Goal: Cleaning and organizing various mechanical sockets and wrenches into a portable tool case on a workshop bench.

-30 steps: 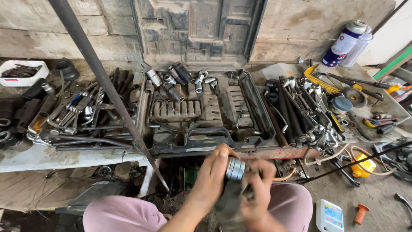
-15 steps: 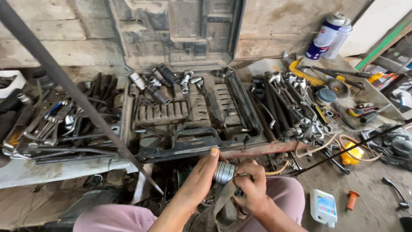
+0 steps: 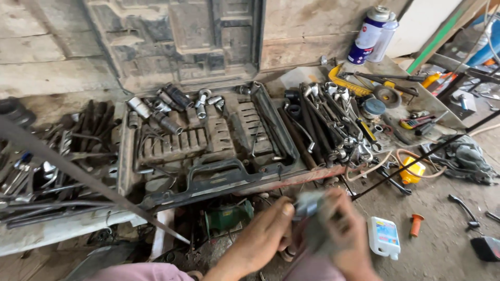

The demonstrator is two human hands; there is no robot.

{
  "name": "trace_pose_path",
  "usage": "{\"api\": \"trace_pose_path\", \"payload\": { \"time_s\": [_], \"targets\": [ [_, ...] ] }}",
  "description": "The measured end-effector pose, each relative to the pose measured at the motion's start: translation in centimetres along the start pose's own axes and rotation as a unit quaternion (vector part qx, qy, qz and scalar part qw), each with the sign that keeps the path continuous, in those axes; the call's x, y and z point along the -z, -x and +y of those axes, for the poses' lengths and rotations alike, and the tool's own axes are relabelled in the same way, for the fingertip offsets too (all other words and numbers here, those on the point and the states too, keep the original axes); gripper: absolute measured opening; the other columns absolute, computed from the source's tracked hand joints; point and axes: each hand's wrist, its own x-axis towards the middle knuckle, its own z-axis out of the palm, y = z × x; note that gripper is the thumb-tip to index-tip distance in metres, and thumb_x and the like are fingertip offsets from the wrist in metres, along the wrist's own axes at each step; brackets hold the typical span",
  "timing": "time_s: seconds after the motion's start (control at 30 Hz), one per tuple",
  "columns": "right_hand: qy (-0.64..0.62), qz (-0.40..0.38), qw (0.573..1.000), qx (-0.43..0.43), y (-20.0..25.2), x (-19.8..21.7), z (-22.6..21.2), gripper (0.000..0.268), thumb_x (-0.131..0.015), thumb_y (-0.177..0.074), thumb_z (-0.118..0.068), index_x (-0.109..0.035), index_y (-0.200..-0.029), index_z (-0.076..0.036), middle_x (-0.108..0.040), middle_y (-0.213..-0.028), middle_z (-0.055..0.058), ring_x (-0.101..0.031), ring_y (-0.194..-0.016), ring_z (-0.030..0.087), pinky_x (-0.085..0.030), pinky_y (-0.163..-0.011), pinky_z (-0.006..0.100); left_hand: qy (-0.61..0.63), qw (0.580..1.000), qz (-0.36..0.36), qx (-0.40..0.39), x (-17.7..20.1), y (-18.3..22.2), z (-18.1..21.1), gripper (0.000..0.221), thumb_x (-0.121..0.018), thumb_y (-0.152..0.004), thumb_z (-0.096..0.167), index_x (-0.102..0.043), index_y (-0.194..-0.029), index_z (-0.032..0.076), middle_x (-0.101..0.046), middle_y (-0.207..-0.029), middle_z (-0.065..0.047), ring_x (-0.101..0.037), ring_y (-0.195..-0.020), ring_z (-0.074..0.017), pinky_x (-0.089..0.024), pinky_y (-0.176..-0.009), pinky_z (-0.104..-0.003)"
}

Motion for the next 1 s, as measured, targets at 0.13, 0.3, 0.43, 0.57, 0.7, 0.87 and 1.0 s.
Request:
{"api": "trace_pose_path", "payload": {
  "time_s": [0.13, 0.3, 0.43, 0.57, 0.7, 0.87, 1.0],
  "targets": [
    [0.21, 0.02, 0.977, -0.028, -3.8, 8.0, 6.0, 0.021, -0.061, -0.086, 0.005, -0.062, -0.107, 0.0, -0.07, -0.107, 0.015, -0.067, -0.092, 0.025, -0.054, -0.082, 0.034, -0.085, 0.996, 0.025, -0.012, 0.6, 0.2, -1.8, 0.043, -0.028, -0.107, 0.039, -0.053, -0.135, 0.019, -0.046, -0.066, 0.004, -0.047, -0.058, -0.0123, -0.038, -0.054, -0.033],
    [0.359, 0.115, 0.926, -0.024, -8.9, 18.0, 16.3, 0.027, -0.084, -0.098, 0.005, -0.067, -0.115, 0.018, -0.056, -0.126, 0.029, -0.058, -0.106, 0.039, -0.054, -0.083, 0.045, -0.074, 0.993, 0.079, 0.04, 3.5, 1.9, -4.7, 0.044, -0.026, -0.107, 0.034, -0.057, -0.137, 0.024, -0.048, -0.066, 0.003, -0.041, -0.053, -0.0111, -0.034, -0.047, -0.03],
    [0.405, -0.049, 0.912, -0.04, -12.0, 19.1, 19.8, 0.035, -0.068, -0.086, 0.006, -0.07, -0.12, 0.007, -0.059, -0.13, 0.021, -0.06, -0.107, 0.038, -0.052, -0.091, 0.044, -0.047, 0.985, 0.166, 0.0, 4.6, 3.1, -3.9, 0.038, -0.037, -0.107, 0.028, -0.066, -0.129, 0.015, -0.048, -0.058, 0.001, -0.04, -0.048, -0.0104, -0.034, -0.047, -0.029],
    [0.443, -0.169, 0.879, -0.039, -14.0, 18.7, 22.1, 0.042, -0.068, -0.083, 0.002, -0.07, -0.124, -0.004, -0.059, -0.137, 0.014, -0.067, -0.105, 0.036, -0.057, -0.089, 0.044, -0.009, 0.98, 0.199, 0.014, 5.5, 3.9, -4.5, 0.039, -0.042, -0.104, 0.028, -0.071, -0.124, 0.01, -0.049, -0.053, -0.001, -0.039, -0.046, -0.0112, -0.031, -0.046, -0.028],
    [0.405, -0.158, 0.9, -0.015, -14.0, 18.6, 25.5, 0.047, -0.067, -0.076, 0.007, -0.071, -0.121, -0.004, -0.061, -0.129, 0.015, -0.066, -0.103, 0.036, -0.056, -0.087, 0.043, -0.026, 0.976, 0.213, 0.036, 6.4, 4.3, -4.7, 0.043, -0.04, -0.104, 0.034, -0.07, -0.124, 0.01, -0.051, -0.053, -0.002, -0.041, -0.045, -0.0118, -0.033, -0.047, -0.029],
    [0.393, -0.098, 0.914, -0.008, -13.4, 19.0, 26.0, 0.04, -0.066, -0.084, 0.007, -0.073, -0.123, 0.002, -0.067, -0.134, 0.018, -0.064, -0.108, 0.038, -0.053, -0.093, 0.044, -0.107, 0.966, 0.235, -0.015, 7.0, 4.0, -3.0, 0.024, -0.052, -0.102, 0.019, -0.071, -0.114, 0.01, -0.052, -0.06, 0.001, -0.052, -0.053, -0.0106, -0.039, -0.052, -0.029],
    [0.253, -0.027, 0.967, -0.024, -12.5, 20.1, 21.1, 0.038, -0.059, -0.088, 0.015, -0.069, -0.124, 0.017, -0.064, -0.134, 0.033, -0.059, -0.117, 0.043, -0.048, -0.099, 0.046, -0.222, 0.934, 0.275, -0.06, 10.0, 1.3, 1.2, 0.025, -0.053, -0.1, 0.031, -0.069, -0.111, 0.015, -0.06, -0.06, 0.004, -0.057, -0.05, -0.0083, -0.04, -0.046, -0.025]
  ]
}}
